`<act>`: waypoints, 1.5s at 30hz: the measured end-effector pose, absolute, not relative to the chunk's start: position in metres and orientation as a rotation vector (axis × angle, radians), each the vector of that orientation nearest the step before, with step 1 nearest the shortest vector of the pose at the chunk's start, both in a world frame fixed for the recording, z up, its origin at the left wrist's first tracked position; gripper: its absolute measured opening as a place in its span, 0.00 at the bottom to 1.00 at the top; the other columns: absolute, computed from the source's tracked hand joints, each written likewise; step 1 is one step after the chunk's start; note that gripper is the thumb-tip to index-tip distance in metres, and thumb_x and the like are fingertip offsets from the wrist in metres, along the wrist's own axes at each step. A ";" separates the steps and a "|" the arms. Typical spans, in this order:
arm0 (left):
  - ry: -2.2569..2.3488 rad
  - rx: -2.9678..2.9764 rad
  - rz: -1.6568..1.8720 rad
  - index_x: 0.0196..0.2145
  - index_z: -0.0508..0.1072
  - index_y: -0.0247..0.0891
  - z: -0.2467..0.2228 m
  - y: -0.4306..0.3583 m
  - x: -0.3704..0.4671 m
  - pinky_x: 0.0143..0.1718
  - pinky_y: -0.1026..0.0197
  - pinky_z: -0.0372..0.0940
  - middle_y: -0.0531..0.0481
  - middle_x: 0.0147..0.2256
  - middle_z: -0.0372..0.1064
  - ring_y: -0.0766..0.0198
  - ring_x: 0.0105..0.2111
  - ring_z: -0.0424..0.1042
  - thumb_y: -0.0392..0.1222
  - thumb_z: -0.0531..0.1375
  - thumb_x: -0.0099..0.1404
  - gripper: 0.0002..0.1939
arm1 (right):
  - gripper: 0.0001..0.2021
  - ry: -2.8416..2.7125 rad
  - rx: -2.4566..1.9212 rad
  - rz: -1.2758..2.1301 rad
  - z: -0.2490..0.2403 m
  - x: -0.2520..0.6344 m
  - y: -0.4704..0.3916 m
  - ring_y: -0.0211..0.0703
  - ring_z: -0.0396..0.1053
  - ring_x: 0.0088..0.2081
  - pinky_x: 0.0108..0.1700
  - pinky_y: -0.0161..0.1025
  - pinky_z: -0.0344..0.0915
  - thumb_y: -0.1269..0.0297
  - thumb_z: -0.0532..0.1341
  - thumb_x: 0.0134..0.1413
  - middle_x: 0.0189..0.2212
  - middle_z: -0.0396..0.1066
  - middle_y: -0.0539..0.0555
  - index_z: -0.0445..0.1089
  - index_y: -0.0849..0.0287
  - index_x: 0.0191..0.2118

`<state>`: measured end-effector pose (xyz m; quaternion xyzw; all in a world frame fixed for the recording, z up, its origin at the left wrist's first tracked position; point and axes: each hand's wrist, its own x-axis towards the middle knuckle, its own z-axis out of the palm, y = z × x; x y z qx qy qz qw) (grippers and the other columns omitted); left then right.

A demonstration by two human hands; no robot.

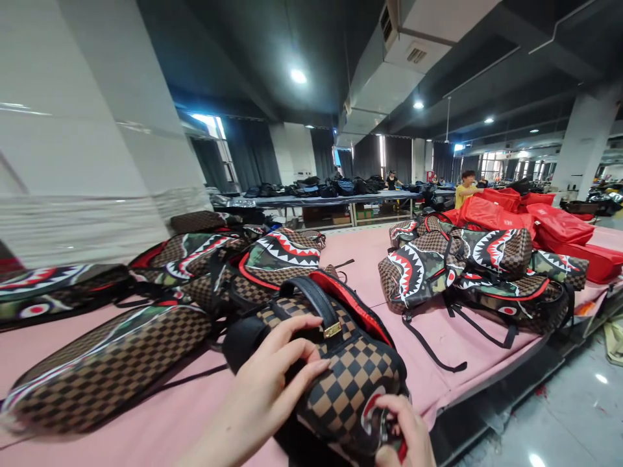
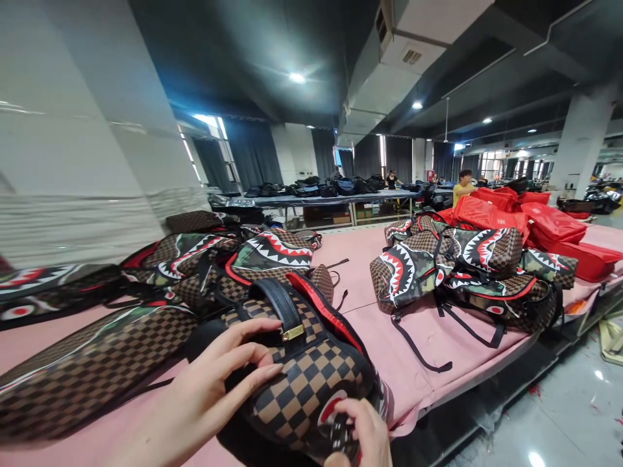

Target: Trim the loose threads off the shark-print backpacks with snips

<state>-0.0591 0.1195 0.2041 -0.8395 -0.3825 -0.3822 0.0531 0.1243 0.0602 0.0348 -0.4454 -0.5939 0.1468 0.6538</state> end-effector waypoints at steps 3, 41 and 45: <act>-1.315 -2.438 -1.235 0.22 0.66 0.41 0.206 0.116 -0.043 0.36 0.57 0.67 0.45 0.39 0.70 0.57 0.38 0.71 0.50 0.51 0.61 0.15 | 0.12 -1.358 -0.948 0.484 0.078 0.143 0.059 0.43 0.70 0.35 0.37 0.36 0.69 0.63 0.54 0.55 0.37 0.71 0.55 0.65 0.55 0.45; -1.379 -2.355 -1.661 0.24 0.63 0.41 0.206 0.124 -0.042 0.44 0.54 0.62 0.47 0.35 0.69 0.58 0.41 0.69 0.48 0.46 0.65 0.16 | 0.05 -1.593 -0.932 0.252 0.136 0.139 0.088 0.39 0.68 0.27 0.28 0.33 0.64 0.65 0.54 0.56 0.27 0.69 0.52 0.66 0.59 0.37; -1.594 -1.984 -1.736 0.34 0.68 0.37 0.217 0.163 -0.089 0.57 0.48 0.52 0.44 0.50 0.63 0.54 0.54 0.59 0.55 0.39 0.66 0.25 | 0.11 -1.589 -0.913 0.191 0.119 0.127 0.073 0.41 0.70 0.28 0.29 0.35 0.67 0.62 0.53 0.57 0.32 0.71 0.56 0.63 0.57 0.45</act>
